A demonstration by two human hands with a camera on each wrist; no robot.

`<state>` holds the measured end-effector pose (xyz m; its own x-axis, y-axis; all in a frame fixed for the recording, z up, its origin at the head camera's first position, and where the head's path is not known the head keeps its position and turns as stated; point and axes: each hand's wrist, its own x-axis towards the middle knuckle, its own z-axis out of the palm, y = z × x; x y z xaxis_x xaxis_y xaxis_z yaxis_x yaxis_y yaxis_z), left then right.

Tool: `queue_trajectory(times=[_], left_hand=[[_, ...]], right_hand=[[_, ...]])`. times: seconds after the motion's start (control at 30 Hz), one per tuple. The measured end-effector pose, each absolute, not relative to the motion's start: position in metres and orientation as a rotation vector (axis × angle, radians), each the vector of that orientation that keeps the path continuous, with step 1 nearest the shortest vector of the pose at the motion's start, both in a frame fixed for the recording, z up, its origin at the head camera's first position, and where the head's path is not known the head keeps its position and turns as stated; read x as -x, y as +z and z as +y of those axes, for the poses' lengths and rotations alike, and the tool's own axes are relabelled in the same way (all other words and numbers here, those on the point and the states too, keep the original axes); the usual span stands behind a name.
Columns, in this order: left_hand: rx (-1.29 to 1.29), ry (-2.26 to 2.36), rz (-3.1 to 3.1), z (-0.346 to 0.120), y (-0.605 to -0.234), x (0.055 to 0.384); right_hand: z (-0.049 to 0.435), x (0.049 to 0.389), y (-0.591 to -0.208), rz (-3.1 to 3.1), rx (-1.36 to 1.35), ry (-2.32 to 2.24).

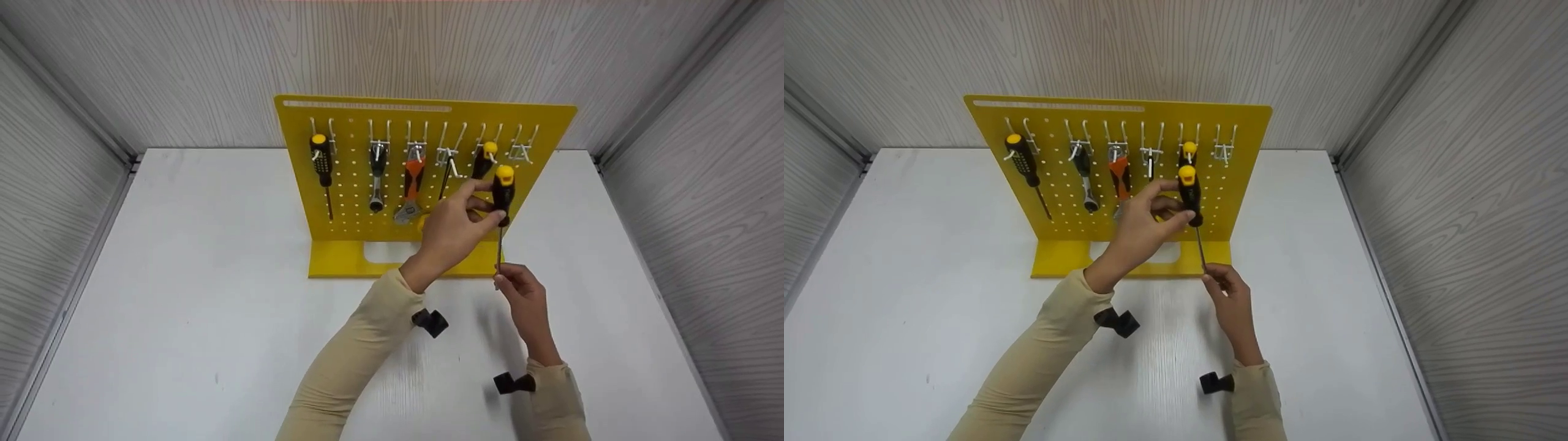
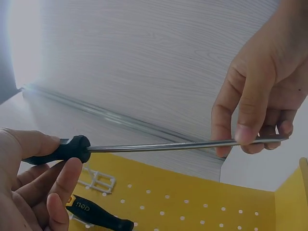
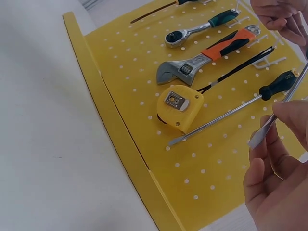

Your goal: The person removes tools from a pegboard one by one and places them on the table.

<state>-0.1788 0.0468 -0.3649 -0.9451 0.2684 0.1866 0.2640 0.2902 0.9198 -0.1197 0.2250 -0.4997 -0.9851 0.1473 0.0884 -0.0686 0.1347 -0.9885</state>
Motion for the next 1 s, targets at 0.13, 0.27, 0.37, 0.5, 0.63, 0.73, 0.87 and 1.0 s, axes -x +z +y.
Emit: queue_trajectory(times=[0.13,0.27,0.37,0.5,0.63,0.73,0.87,1.0], left_hand=[[-0.506,1.875,2.449,0.037,-0.368,0.177],[-0.521,1.968,2.363,0.027,-0.375,0.175],[-0.519,2.010,2.317,0.022,-0.381,0.173],[-0.510,2.049,2.263,0.016,-0.387,0.171],[-0.505,2.069,2.222,0.009,-0.395,0.170],[-0.537,2.059,2.193,0.002,-0.402,0.170],[-0.586,2.034,2.135,-0.012,-0.414,0.167],[-0.555,1.996,2.097,-0.025,-0.433,0.162]], right_hand=[[0.227,0.117,-0.496,-2.238,0.093,1.964],[0.230,0.115,-0.496,-2.246,0.125,1.954],[0.233,0.114,-0.497,-2.244,0.115,1.942],[0.235,0.114,-0.498,-2.233,0.080,1.927],[0.237,0.114,-0.498,-2.203,0.058,1.944],[0.240,0.112,-0.499,-2.181,0.057,1.964],[0.245,0.109,-0.501,-2.184,0.062,1.976],[0.250,0.107,-0.505,-2.219,0.093,1.991]])
